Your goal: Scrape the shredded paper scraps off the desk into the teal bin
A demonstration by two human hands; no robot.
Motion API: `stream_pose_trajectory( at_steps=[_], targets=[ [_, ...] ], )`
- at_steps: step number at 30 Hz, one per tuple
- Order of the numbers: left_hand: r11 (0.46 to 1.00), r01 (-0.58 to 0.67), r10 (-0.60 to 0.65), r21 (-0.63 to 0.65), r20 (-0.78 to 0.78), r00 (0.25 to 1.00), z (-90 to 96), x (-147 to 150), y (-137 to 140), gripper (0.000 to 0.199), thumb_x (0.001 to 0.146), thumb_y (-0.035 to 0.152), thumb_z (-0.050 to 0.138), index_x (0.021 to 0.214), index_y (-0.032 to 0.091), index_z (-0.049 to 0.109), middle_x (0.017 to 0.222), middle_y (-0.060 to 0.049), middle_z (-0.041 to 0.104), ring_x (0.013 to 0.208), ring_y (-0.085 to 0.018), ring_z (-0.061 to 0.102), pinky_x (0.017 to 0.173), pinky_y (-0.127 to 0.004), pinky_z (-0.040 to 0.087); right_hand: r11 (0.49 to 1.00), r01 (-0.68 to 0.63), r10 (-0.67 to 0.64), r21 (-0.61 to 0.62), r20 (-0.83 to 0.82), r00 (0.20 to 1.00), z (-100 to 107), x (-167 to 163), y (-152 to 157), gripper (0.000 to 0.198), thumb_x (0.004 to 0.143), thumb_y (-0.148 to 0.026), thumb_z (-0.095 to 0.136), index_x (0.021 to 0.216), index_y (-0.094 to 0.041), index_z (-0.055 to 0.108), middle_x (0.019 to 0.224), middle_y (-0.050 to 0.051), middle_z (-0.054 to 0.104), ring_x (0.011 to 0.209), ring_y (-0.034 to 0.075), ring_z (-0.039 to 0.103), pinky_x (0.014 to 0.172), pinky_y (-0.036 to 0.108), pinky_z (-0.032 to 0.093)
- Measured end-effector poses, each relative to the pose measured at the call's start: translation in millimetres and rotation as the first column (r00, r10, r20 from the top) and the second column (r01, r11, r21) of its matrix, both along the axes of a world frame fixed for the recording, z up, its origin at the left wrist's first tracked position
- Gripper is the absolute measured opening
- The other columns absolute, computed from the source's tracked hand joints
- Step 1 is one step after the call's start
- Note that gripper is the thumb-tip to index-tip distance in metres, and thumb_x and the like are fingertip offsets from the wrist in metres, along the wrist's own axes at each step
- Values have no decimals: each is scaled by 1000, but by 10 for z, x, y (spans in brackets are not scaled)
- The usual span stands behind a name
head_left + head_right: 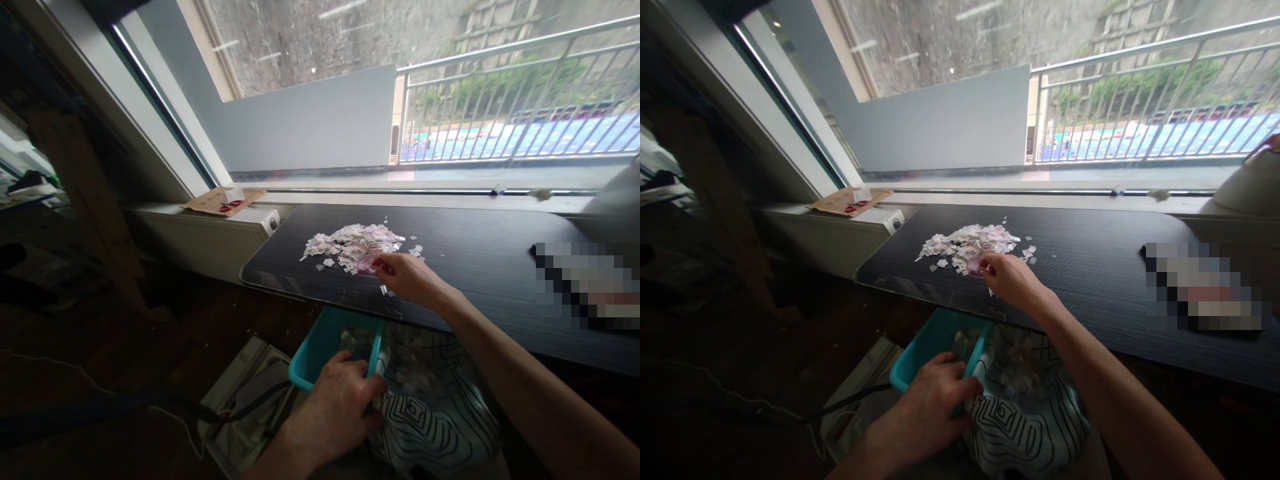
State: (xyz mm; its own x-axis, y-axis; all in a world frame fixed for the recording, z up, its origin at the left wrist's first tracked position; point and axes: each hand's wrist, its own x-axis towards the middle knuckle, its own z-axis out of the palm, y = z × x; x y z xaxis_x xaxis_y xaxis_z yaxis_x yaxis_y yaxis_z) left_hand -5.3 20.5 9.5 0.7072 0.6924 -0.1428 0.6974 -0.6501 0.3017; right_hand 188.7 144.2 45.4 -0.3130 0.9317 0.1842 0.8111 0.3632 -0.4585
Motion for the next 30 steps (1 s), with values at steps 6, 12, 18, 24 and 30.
stream_pose_trajectory(
  at_steps=[6, 12, 18, 24, 30],
  targets=[
    [999, -19, 20, -38, 28, 999, 18, 7, -3, 14, 78, 23, 65, 92, 23, 64, 81, 0, 61, 79, -18, 57, 93, -38, 36, 999, 22, -22, 42, -1, 1000, 45, 35, -41, 24, 84, -25, 47, 94, -17, 67, 73, 4, 66, 63, 14, 55, 57, 24, 32],
    [999, -26, 27, -20, 15, 1000, -9, -7, -13, 16, 77, 23, 65, 93, 23, 65, 78, 0, 60, 77, -18, 57, 93, -38, 37, 999, -33, 30, 41, 53, 998, 33, -119, 78, 25, 84, -23, 45, 92, -15, 67, 78, 7, 66, 66, 15, 54, 58, 25, 32],
    [998, -20, 22, -53, 46, 999, -5, -8, -5, 15, 79, 23, 64, 93, 24, 64, 80, 1, 60, 79, -17, 57, 95, -38, 35, 1000, 26, -26, 3, 121, 992, 77, 8, 4, 25, 85, -27, 45, 89, -16, 67, 72, 6, 65, 60, 14, 52, 55, 25, 29],
    [998, -33, 35, -60, 41, 999, 4, -16, -8, 15, 79, 24, 64, 94, 24, 64, 80, 1, 59, 80, -17, 57, 97, -39, 33, 1000, 15, -17, 13, 132, 991, 115, -49, -3, 24, 85, -24, 44, 89, -17, 67, 71, 6, 65, 60, 14, 51, 54, 25, 27],
    [995, -38, 43, -96, 52, 998, 15, -6, -3, 13, 79, 23, 64, 92, 25, 64, 82, 2, 59, 84, -17, 57, 98, -37, 32, 999, 24, -28, 26, 151, 988, 142, -24, -16, 24, 85, -28, 46, 83, -17, 67, 68, 6, 63, 58, 14, 49, 53, 26, 27]
  ],
)
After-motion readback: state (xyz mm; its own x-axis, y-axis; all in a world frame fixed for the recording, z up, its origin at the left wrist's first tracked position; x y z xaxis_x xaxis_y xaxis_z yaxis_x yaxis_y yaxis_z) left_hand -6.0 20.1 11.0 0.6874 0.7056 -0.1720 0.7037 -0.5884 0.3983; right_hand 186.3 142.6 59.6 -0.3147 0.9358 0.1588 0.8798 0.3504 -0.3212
